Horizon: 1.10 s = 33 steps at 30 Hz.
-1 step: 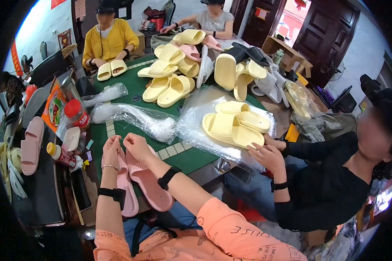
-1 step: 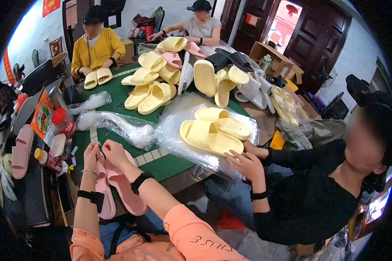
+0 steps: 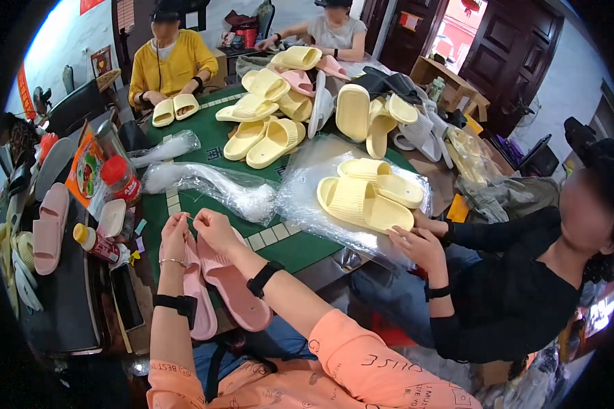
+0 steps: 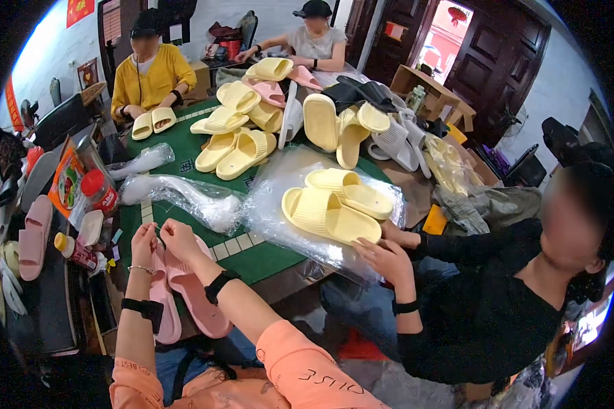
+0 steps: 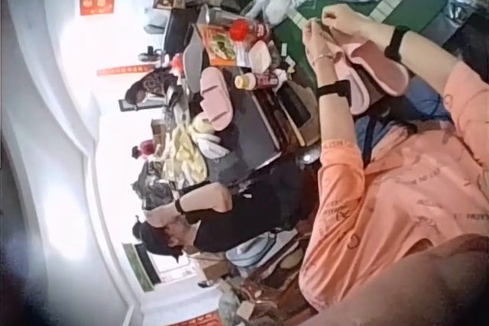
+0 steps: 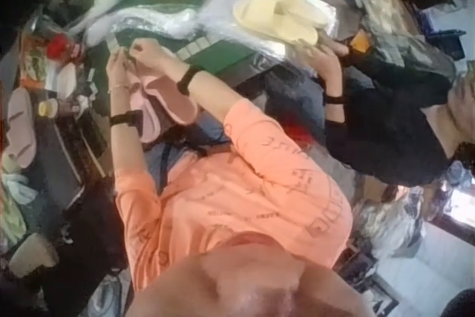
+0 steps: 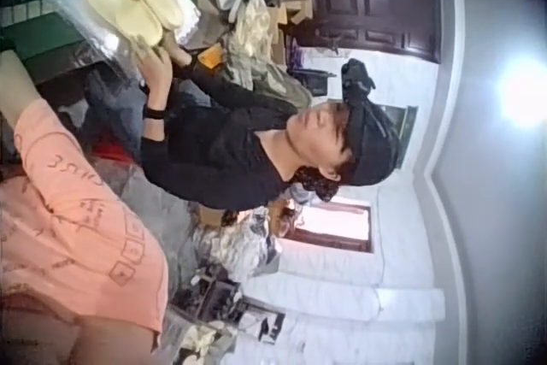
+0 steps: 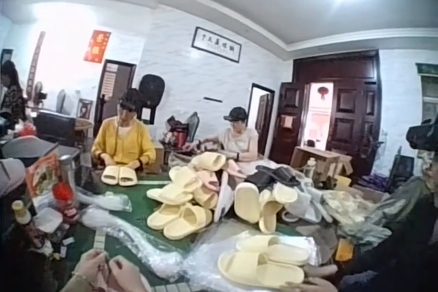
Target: The worker is trimming excess material from foam sandals while sitting at a table with other colleagues.
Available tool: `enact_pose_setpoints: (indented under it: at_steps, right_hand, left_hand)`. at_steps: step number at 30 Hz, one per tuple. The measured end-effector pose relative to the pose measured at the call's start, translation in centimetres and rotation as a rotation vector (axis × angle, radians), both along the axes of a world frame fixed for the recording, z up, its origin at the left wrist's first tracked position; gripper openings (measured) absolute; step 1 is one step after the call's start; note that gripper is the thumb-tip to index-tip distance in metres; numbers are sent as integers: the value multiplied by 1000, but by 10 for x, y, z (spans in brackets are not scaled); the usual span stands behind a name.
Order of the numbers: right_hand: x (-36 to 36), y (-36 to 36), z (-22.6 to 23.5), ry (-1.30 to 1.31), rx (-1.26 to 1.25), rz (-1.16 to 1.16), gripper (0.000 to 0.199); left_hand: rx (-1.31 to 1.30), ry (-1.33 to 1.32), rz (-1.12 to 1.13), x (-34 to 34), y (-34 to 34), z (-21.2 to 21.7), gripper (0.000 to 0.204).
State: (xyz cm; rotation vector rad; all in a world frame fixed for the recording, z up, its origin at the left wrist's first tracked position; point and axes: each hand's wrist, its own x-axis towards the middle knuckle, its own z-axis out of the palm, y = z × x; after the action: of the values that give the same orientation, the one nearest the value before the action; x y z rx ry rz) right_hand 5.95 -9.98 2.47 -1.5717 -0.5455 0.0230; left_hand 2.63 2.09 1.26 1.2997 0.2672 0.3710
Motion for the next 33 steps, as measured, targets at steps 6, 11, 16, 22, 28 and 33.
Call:
enact_pose_setpoints:
  at_steps: [6, 11, 16, 22, 28, 33]
  right_hand:
    - [0, 0, 0, 19, -34, -2, 13]
    - [0, -2, 1, 54, 0, 17, 13]
    - [-1, 0, 3, -11, 18, -7, 14]
    - [-1, 0, -1, 18, -12, 14, 14]
    - [0, -2, 1, -10, -4, 3, 13]
    - [-4, 0, 4, 66, -1, 34, 13]
  left_hand:
    - [-21, 8, -13, -1, -2, 4, 10]
    - [72, 15, -4, 3, 3, 0, 10]
    - [16, -9, -49, -4, 2, 7, 12]
    - [49, 31, -16, -2, 3, 1, 12]
    - [42, 40, -53, -7, -9, 15, 13]
    - [100, 44, -31, -6, -1, 8, 13]
